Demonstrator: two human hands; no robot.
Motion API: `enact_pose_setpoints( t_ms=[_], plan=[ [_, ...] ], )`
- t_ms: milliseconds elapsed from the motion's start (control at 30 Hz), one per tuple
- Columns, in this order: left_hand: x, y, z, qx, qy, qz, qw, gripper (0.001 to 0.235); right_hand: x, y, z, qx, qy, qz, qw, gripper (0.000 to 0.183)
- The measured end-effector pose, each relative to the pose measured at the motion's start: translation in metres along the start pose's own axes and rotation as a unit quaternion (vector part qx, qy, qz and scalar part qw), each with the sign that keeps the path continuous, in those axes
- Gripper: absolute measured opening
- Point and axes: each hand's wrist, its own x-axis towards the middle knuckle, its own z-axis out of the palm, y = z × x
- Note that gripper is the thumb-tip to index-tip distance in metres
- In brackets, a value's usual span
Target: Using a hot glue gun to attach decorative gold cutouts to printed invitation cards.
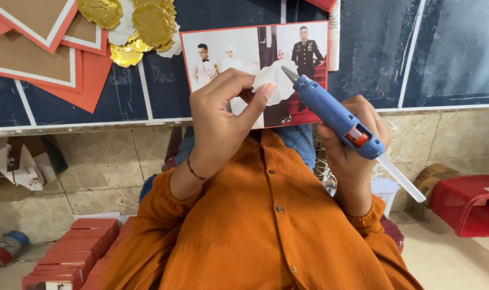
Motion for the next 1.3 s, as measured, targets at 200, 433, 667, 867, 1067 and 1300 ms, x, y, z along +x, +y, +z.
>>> enact_pose_setpoints(
  t_ms=[200,433,667,867,1067,1300],
  plan=[
    [0.0,-0.002,-0.001,0.006,0.005,0.012,1.0,0.026,0.0,0.0,-0.001,-0.037,-0.006,-0.002,0.999,0.054],
    [0.003,-0.002,-0.008,0.021,0.018,0.004,1.0,0.028,-0.003,-0.006,-0.006,-0.067,-0.033,0.012,0.997,0.051],
    [0.006,-0.004,-0.015,0.023,0.037,0.005,0.999,0.03,-0.008,-0.009,-0.011,-0.094,-0.062,0.021,0.993,0.053],
    [0.005,-0.004,-0.014,0.018,0.033,0.006,0.999,0.024,-0.007,-0.009,-0.012,-0.081,-0.032,0.026,0.996,0.054],
    [0.002,0.001,-0.011,0.016,0.023,-0.004,1.0,0.027,0.008,-0.013,-0.003,-0.047,0.005,-0.005,0.999,0.056],
    [0.0,-0.003,-0.011,0.018,0.022,0.003,1.0,0.029,0.01,-0.011,0.0,-0.076,-0.002,0.001,0.997,0.06]
  ],
)
